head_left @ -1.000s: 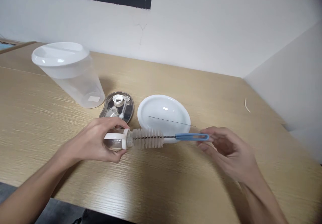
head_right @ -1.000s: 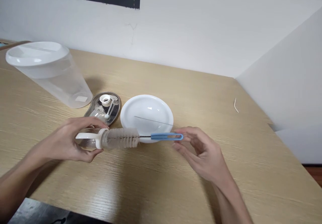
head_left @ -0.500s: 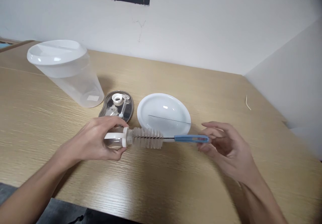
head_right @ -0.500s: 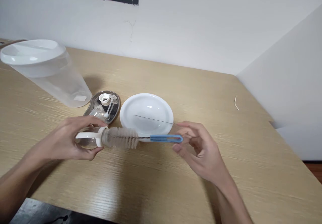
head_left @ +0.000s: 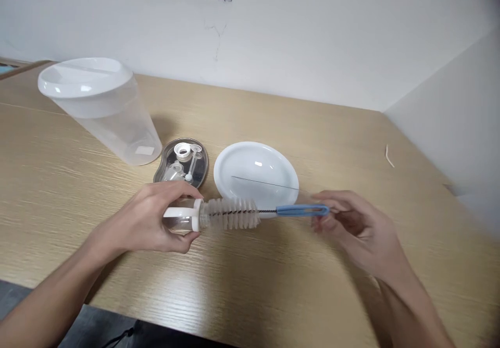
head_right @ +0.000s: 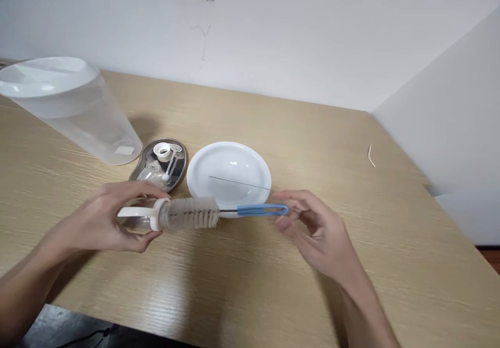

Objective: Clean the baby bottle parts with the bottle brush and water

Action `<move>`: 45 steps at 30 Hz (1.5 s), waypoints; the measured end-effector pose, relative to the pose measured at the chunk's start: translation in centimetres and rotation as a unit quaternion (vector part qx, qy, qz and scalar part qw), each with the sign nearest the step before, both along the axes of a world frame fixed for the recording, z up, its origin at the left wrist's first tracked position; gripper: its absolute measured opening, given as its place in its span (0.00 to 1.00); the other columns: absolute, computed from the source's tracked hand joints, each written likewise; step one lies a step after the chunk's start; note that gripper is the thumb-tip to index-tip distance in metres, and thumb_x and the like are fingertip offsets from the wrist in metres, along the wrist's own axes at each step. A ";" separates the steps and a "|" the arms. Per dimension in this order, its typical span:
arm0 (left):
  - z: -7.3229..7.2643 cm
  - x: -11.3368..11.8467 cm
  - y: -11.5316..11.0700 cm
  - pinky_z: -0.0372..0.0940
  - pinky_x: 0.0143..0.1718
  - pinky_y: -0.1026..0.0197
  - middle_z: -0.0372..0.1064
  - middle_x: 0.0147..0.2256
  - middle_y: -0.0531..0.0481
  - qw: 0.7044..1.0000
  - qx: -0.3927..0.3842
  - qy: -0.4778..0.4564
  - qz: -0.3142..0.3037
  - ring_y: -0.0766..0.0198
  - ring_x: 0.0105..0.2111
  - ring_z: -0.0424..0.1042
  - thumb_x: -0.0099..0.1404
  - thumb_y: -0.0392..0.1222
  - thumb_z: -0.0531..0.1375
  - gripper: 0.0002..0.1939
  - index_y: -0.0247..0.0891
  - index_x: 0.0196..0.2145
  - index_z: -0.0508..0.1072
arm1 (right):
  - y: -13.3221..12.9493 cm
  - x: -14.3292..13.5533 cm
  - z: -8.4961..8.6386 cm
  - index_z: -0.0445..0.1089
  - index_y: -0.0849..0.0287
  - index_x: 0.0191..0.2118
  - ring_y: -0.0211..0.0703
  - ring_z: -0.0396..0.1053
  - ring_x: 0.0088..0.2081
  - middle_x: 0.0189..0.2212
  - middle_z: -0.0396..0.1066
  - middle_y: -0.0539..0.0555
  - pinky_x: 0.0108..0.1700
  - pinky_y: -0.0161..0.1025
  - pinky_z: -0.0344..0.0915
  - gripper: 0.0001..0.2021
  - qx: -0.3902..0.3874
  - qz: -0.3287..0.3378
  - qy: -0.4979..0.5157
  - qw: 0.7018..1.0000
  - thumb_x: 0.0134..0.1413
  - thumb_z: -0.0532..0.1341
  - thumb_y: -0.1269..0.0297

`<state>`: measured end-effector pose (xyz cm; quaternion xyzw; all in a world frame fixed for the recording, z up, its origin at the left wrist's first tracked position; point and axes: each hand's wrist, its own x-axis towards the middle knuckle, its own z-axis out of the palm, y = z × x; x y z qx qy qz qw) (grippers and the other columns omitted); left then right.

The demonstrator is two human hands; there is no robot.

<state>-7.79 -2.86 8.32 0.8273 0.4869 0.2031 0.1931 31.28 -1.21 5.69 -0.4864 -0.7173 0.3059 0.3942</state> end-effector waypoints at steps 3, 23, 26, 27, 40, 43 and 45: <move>0.2 -0.1 0.1 0.70 0.39 0.60 0.81 0.42 0.53 1.000 -0.004 -0.009 0.006 0.60 0.36 0.79 0.53 0.42 0.68 0.23 0.44 0.48 0.75 | 0.1 0.3 -0.5 0.76 0.49 0.49 0.40 0.79 0.31 0.33 0.80 0.50 0.34 0.33 0.76 0.15 0.018 -0.007 0.042 0.999 0.56 0.73 0.59; -0.3 -0.6 0.4 0.71 0.38 0.58 0.81 0.41 0.51 1.000 0.005 -0.002 0.014 0.58 0.36 0.79 0.53 0.44 0.69 0.24 0.44 0.49 0.75 | -0.2 -0.4 -0.4 0.78 0.48 0.45 0.41 0.79 0.32 0.36 0.81 0.51 0.33 0.34 0.75 0.09 0.051 0.011 0.030 0.998 0.59 0.71 0.60; -0.3 -0.6 0.3 0.71 0.39 0.58 0.81 0.42 0.51 1.000 0.012 -0.006 0.002 0.58 0.37 0.79 0.53 0.43 0.69 0.24 0.44 0.49 0.75 | -0.3 -0.7 0.0 0.79 0.51 0.38 0.40 0.75 0.25 0.26 0.78 0.51 0.26 0.34 0.71 0.08 0.038 -0.004 -0.017 0.999 0.65 0.66 0.55; -0.3 -0.6 0.3 0.71 0.39 0.58 0.81 0.42 0.51 1.000 0.016 -0.007 -0.005 0.58 0.37 0.79 0.53 0.43 0.69 0.24 0.44 0.49 0.75 | -0.3 -0.8 0.2 0.77 0.53 0.32 0.39 0.72 0.21 0.21 0.75 0.50 0.23 0.34 0.68 0.14 0.031 -0.009 -0.037 0.999 0.67 0.63 0.54; -0.2 -0.6 0.3 0.71 0.37 0.59 0.81 0.41 0.52 1.000 0.009 -0.013 -0.003 0.60 0.34 0.79 0.53 0.43 0.69 0.23 0.44 0.48 0.75 | -0.3 0.3 -0.7 0.78 0.49 0.44 0.39 0.78 0.30 0.33 0.81 0.50 0.34 0.33 0.75 0.07 0.023 -0.007 -0.001 1.000 0.61 0.69 0.57; -0.1 -0.5 0.1 0.71 0.38 0.58 0.81 0.41 0.52 1.000 0.022 -0.015 -0.008 0.59 0.35 0.79 0.54 0.43 0.68 0.23 0.45 0.48 0.74 | -0.2 0.1 0.1 0.77 0.53 0.31 0.37 0.69 0.20 0.20 0.74 0.49 0.22 0.33 0.65 0.16 0.004 -0.014 -0.043 0.999 0.68 0.62 0.51; -0.2 -0.5 0.1 0.71 0.38 0.57 0.81 0.41 0.51 0.999 0.034 -0.005 -0.012 0.57 0.36 0.79 0.55 0.43 0.68 0.23 0.45 0.49 0.74 | -0.1 -0.3 0.6 0.71 0.55 0.22 0.35 0.62 0.17 0.16 0.68 0.50 0.18 0.33 0.58 0.27 -0.017 -0.005 -0.074 0.997 0.71 0.56 0.47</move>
